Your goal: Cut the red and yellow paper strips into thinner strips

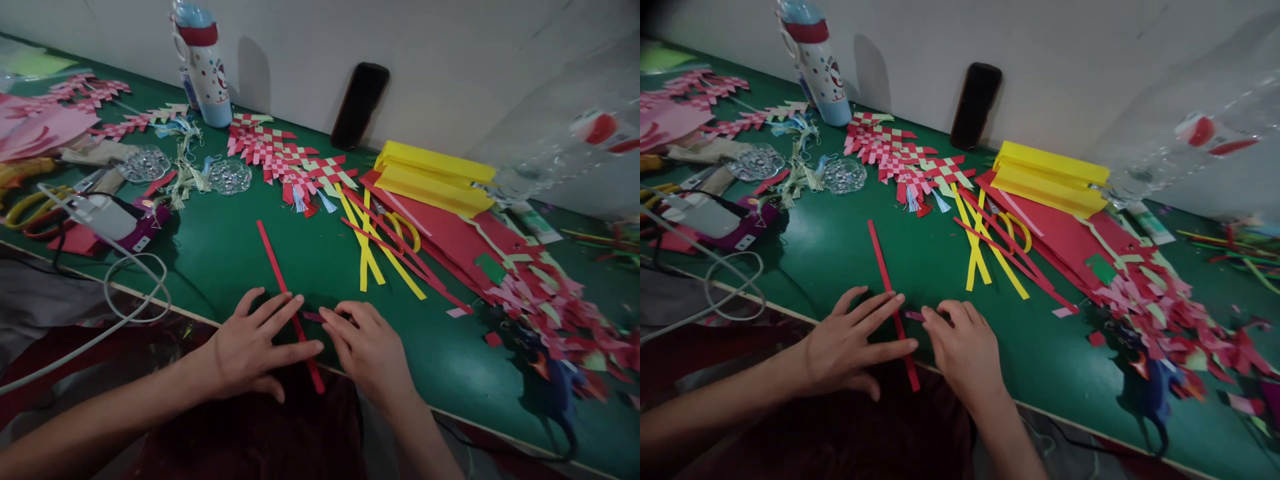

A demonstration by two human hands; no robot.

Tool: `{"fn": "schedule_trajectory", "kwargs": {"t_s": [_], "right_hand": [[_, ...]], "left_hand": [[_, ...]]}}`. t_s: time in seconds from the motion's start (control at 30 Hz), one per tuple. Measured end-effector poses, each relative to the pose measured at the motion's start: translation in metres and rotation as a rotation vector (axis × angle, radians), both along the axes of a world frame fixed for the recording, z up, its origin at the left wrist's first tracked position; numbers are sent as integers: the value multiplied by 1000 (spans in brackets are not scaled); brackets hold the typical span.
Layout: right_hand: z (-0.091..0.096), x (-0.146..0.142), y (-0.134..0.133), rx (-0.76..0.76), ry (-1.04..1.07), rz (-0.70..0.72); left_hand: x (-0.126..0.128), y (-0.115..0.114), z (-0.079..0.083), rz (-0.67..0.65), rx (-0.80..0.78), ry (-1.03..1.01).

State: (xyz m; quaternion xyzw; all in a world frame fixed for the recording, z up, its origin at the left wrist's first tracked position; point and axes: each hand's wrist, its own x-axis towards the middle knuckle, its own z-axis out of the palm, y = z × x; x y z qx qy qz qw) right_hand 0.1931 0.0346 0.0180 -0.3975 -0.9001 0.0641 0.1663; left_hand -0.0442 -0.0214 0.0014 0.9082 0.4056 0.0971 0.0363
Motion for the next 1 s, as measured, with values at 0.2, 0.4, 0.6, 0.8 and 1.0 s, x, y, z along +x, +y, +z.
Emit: {"fn": "schedule_trajectory", "kwargs": {"t_s": [0.2, 0.4, 0.6, 0.8, 1.0], "right_hand": [[1, 5, -6, 34, -8, 10], [-1, 3, -9, 38, 3, -7], [-4, -3, -12, 55, 6, -26], [-3, -3, -7, 39, 19, -48], [-3, -9, -4, 28, 18, -24]], "left_hand": [[-16, 9, 4, -9, 13, -6], [-27, 22, -1, -74, -13, 16], [-26, 21, -4, -79, 7, -7], [-26, 21, -4, -76, -1, -9], [-27, 21, -6, -70, -12, -14]]}}
